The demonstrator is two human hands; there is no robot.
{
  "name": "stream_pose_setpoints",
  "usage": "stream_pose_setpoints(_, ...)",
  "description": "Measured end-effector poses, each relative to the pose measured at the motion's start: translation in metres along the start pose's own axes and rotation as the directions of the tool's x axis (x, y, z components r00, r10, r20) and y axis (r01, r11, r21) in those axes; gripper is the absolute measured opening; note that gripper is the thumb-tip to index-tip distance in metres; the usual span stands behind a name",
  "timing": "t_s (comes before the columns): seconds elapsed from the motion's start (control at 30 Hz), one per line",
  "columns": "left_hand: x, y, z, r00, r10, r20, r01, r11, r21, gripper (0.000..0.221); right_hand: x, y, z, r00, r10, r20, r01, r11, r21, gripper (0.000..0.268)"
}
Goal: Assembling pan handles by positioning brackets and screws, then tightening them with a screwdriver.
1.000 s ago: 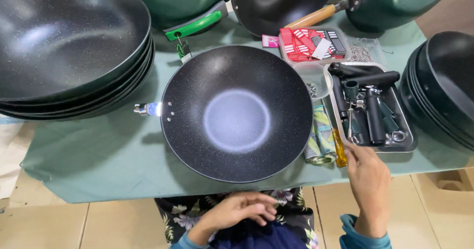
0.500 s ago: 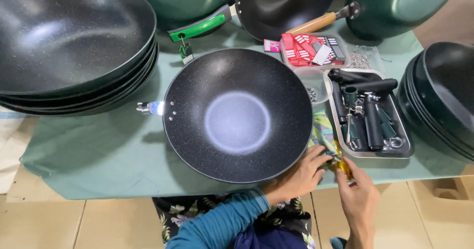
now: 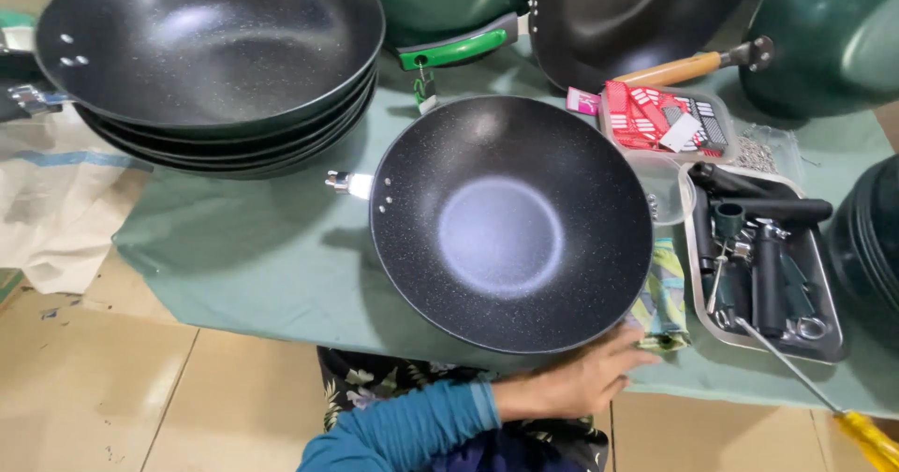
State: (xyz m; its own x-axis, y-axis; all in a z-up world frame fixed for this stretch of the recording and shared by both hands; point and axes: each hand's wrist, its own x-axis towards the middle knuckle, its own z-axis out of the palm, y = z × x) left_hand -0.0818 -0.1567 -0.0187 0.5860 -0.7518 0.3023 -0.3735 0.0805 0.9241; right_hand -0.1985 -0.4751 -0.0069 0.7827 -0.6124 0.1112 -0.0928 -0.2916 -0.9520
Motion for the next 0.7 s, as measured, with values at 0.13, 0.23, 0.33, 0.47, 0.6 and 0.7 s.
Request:
stream_pose_setpoints(0.13,-0.062,0.060,-0.065,0.977,0.045,0.206,-0.049,0.999,0.011,0.037,0.027,-0.018,0.035,0.997,0.021,0.080,-0.039,0.973,0.226,0.028)
stream_pose_setpoints(0.23,-0.106,0.066,-0.113,0.898,-0.103,0.428,0.116,0.993,-0.004,0.026,0.047,-0.037,0.059,0.986,0.043,0.161,-0.107,0.904,0.415,0.024)
stream_pose_setpoints(0.33,-0.149,0.056,-0.169,0.778,-0.355,0.519,0.477,0.871,-0.118,0.029,0.055,-0.076,0.101,0.968,0.060,0.243,-0.195,0.792,0.578,0.021)
stream_pose_setpoints(0.47,-0.184,0.052,-0.246,0.804,-0.595,-0.002,0.588,0.795,-0.151,0.028,0.039,-0.154,0.189,0.876,0.000,0.482,-0.249,0.856,0.453,0.022)
stream_pose_setpoints(0.6,-0.182,-0.019,-0.293,0.502,-0.587,-0.635,0.287,0.806,-0.518,0.024,0.056,-0.186,0.262,0.779,-0.013,0.627,-0.253,0.908,0.334,0.025)
stream_pose_setpoints(0.7,-0.147,-0.022,-0.302,0.333,-0.580,-0.743,0.203,0.814,-0.544,0.015,0.066,-0.204,0.303,0.731,-0.064,0.679,-0.205,0.929,0.309,0.027)
